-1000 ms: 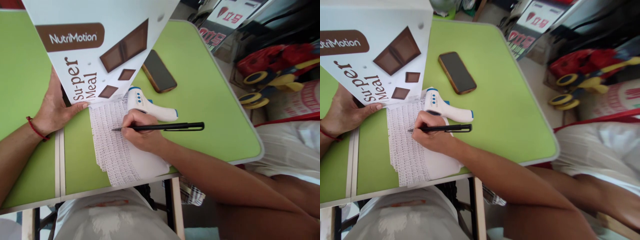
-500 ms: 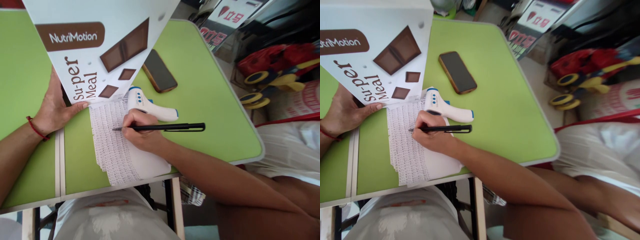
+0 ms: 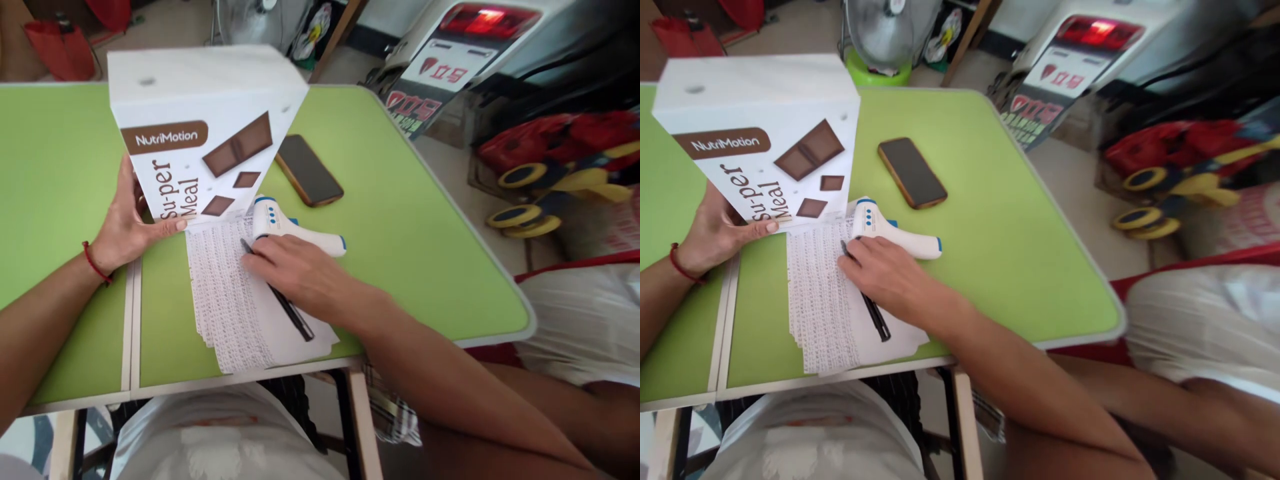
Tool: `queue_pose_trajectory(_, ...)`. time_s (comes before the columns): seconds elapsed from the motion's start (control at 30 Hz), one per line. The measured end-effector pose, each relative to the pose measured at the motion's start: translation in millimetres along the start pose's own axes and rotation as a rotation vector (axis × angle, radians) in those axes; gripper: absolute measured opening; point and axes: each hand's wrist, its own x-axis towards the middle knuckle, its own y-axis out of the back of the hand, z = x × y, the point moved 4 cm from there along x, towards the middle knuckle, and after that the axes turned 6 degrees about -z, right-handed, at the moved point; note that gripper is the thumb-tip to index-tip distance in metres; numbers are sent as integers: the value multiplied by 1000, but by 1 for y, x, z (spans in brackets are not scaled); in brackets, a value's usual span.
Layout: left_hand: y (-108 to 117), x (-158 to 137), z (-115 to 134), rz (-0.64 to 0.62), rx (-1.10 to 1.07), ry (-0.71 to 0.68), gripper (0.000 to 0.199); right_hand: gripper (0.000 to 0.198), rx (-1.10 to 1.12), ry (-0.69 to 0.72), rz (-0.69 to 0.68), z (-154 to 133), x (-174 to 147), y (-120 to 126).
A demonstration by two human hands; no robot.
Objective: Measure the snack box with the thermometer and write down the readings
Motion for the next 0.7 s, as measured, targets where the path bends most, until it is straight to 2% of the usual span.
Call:
queue_pose_trajectory(0.07, 1, 3, 0, -44, 3, -7, 98, 27, -27, 19, -36, -2, 0, 1)
queue_pose_trajectory(0.13, 4, 8, -2, -43, -3, -4, 99, 34, -21, -30, -53, 1, 0, 6)
queue_pose_trajectory(0.17, 6, 10, -3, -45, 6, -5, 97, 36, -17, -106, -67, 7, -1, 8)
queue_pose_trajectory(0.23, 9, 15, -8, -92, 38, 15, 84, 37, -8, -345, -137, 27, -4, 10)
queue_pose_trajectory(0.3, 11, 19, -13, -139, 42, 26, 70, 39, 21, -560, -287, 48, -7, 5)
queue_pose_trajectory(0.33, 12, 20, -15, -135, 42, 15, 66, 40, 71, -589, -373, 56, -8, 0)
queue_pose_trajectory(0.37, 13, 22, -15, -113, 41, -1, 62, 37, 141, -559, -422, 60, -6, -4)
queue_pose_trajectory(0.43, 15, 22, -12, -62, 50, -26, 58, 36, 279, -508, -446, 67, -3, -7)
queue_pose_trajectory(0.5, 13, 18, -2, -30, 57, -43, 57, 39, 363, -550, -375, 71, -3, 1)
queue_pose_trajectory(0.57, 8, 6, 14, -33, 31, -46, 56, 45, 444, -698, -223, 72, -8, 18)
queue_pose_trajectory(0.63, 1, -14, 29, -54, -45, -6, 54, 49, 575, -877, 17, 65, -21, 39)
queue_pose_trajectory(0.7, -8, -41, 39, -81, -150, 94, 51, 44, 757, -941, 376, 46, -38, 59)
